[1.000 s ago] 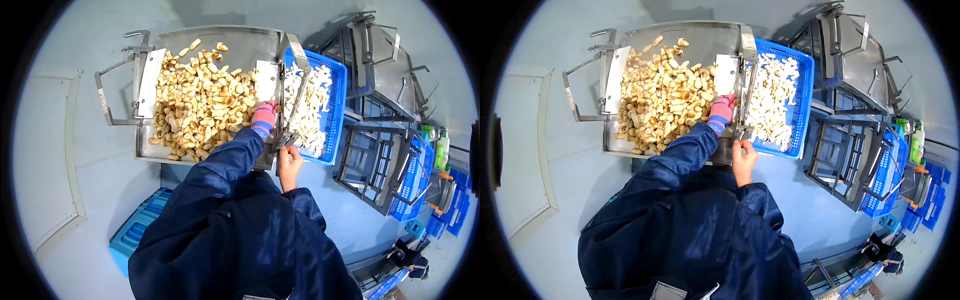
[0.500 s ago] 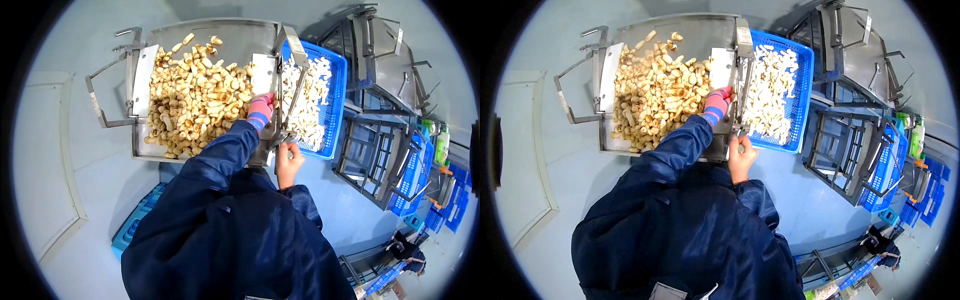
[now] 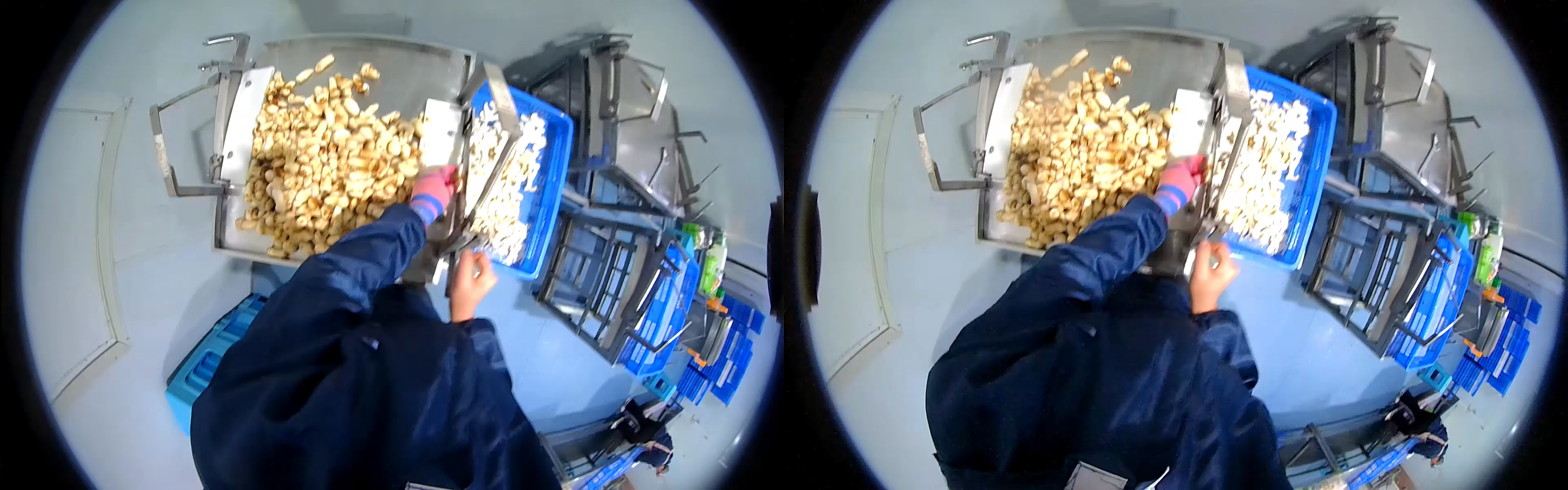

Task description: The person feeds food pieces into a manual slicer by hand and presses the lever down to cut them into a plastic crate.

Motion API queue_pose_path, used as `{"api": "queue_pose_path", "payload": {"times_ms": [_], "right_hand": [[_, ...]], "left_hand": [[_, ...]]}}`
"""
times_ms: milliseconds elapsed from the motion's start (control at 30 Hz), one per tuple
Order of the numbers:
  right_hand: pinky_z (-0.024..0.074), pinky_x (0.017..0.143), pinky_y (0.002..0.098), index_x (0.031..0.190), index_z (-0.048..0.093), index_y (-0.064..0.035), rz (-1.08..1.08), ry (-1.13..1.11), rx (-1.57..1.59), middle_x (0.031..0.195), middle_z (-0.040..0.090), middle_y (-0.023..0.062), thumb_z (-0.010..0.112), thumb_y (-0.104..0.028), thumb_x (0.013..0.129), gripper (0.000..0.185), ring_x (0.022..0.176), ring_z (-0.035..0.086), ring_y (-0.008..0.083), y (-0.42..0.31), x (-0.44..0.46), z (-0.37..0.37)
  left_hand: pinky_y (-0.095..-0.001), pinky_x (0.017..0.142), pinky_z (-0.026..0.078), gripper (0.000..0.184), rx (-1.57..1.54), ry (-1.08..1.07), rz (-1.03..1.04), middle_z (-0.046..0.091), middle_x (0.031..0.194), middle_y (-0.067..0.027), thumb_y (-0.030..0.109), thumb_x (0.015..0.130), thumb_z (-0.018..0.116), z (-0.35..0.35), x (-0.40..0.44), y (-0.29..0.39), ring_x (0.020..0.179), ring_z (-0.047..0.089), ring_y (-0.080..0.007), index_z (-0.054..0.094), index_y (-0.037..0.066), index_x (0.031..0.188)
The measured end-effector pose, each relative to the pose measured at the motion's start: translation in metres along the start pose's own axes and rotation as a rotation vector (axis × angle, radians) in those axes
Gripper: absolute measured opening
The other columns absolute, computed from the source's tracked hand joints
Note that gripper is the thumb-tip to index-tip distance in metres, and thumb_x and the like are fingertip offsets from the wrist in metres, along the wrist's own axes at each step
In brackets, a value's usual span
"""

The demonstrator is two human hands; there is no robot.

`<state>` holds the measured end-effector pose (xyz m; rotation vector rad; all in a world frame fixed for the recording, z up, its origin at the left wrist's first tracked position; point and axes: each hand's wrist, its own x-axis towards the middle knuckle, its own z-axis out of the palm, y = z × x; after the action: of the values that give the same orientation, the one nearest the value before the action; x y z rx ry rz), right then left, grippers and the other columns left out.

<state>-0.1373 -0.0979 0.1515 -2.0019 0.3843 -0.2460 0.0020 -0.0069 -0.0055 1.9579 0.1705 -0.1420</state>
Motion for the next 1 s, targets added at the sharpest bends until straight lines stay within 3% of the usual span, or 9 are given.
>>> {"api": "queue_pose_path", "payload": {"times_ms": [167,300,467,633,733,833,900,967,1000], "right_hand": [[0.0379,0.049,0.0328,0.066,0.053,0.0039,0.083,-0.085,0.023,0.055,0.054,0.0138,0.06,-0.008,0.08,0.02,0.049,0.046,0.0137,0.09,-0.022,0.013],[0.0382,0.049,0.0325,0.067,0.054,0.0043,0.074,-0.022,0.008,0.054,0.052,0.0118,0.059,-0.009,0.079,0.019,0.051,0.047,0.0123,-0.01,0.004,-0.004],[0.0376,0.049,0.0326,0.064,0.053,0.0017,0.076,-0.055,-0.008,0.054,0.052,0.0124,0.06,-0.011,0.081,0.022,0.05,0.046,0.013,0.069,-0.019,0.011],[0.0373,0.047,0.0324,0.067,0.054,0.0021,0.01,0.013,-0.003,0.053,0.051,0.0135,0.058,-0.008,0.081,0.018,0.048,0.044,0.0129,-0.016,0.006,-0.002],[0.0378,0.048,0.033,0.069,0.055,0.0025,-0.022,0.011,-0.013,0.056,0.049,0.0167,0.058,-0.008,0.08,0.016,0.05,0.044,0.0131,0.047,-0.015,0.01],[0.0387,0.049,0.0344,0.069,0.055,0.0017,-0.007,0.007,0.009,0.057,0.051,0.0181,0.059,-0.009,0.08,0.016,0.048,0.047,0.021,0.056,-0.018,0.01],[0.0414,0.05,0.0364,0.064,0.053,-0.0015,0.003,-0.008,-0.027,0.06,0.054,0.0185,0.061,-0.011,0.079,0.019,0.052,0.054,0.0353,0.036,-0.013,0.003],[0.0421,0.05,0.0371,0.064,0.053,-0.0026,-0.003,0.01,-0.006,0.058,0.054,0.0176,0.061,-0.012,0.079,0.019,0.051,0.054,0.0352,0.025,-0.009,-0.001],[0.0423,0.05,0.0373,0.064,0.053,-0.0029,-0.032,0.024,0.01,0.058,0.054,0.0176,0.062,-0.012,0.079,0.019,0.051,0.054,0.0352,0.028,-0.009,-0.001]], "left_hand": [[-0.0366,0.074,0.048,0.038,-0.133,-0.111,-0.104,0.066,0.086,-0.0139,0.01,0.076,0.061,-0.003,-0.001,0.002,0.079,0.061,-0.0306,0.057,0.008,0.113],[-0.0264,0.067,0.047,0.038,-0.008,-0.089,-0.001,0.065,0.081,-0.0072,0.0,0.078,0.059,0.005,0.0,-0.009,0.072,0.059,-0.0148,0.056,0.007,0.116],[-0.0305,0.068,0.047,0.038,-0.053,-0.12,-0.078,0.066,0.081,-0.0075,0.004,0.078,0.06,-0.007,-0.004,0.01,0.072,0.06,-0.0196,0.056,0.008,0.115],[-0.0295,0.07,0.048,0.038,0.158,-0.074,-0.054,0.066,0.084,-0.0095,0.0,0.075,0.055,-0.012,-0.007,0.021,0.075,0.061,-0.0189,0.057,0.006,0.113],[-0.0293,0.071,0.048,0.037,0.08,-0.065,-0.052,0.065,0.086,-0.0095,-0.001,0.074,0.056,0.006,0.007,-0.007,0.078,0.061,-0.019,0.058,0.006,0.111],[-0.0328,0.074,0.048,0.03,0.211,-0.062,-0.076,0.065,0.09,-0.0132,0.006,0.077,0.055,-0.002,0.005,0.02,0.081,0.062,-0.0256,0.058,0.005,0.107],[-0.0404,0.075,0.047,0.028,0.235,-0.084,-0.113,0.064,0.094,-0.0183,0.017,0.079,0.052,0.011,0.018,0.006,0.087,0.059,-0.0367,0.061,0.007,0.105],[-0.0387,0.073,0.048,0.025,0.27,-0.191,-0.158,0.065,0.089,-0.0168,0.014,0.08,0.052,0.017,0.036,-0.01,0.08,0.061,-0.034,0.061,0.007,0.103],[-0.036,0.071,0.048,0.023,-0.033,-0.121,-0.141,0.065,0.086,-0.0141,0.012,0.081,0.052,0.029,0.053,-0.056,0.077,0.062,-0.03,0.06,0.008,0.103]]}}
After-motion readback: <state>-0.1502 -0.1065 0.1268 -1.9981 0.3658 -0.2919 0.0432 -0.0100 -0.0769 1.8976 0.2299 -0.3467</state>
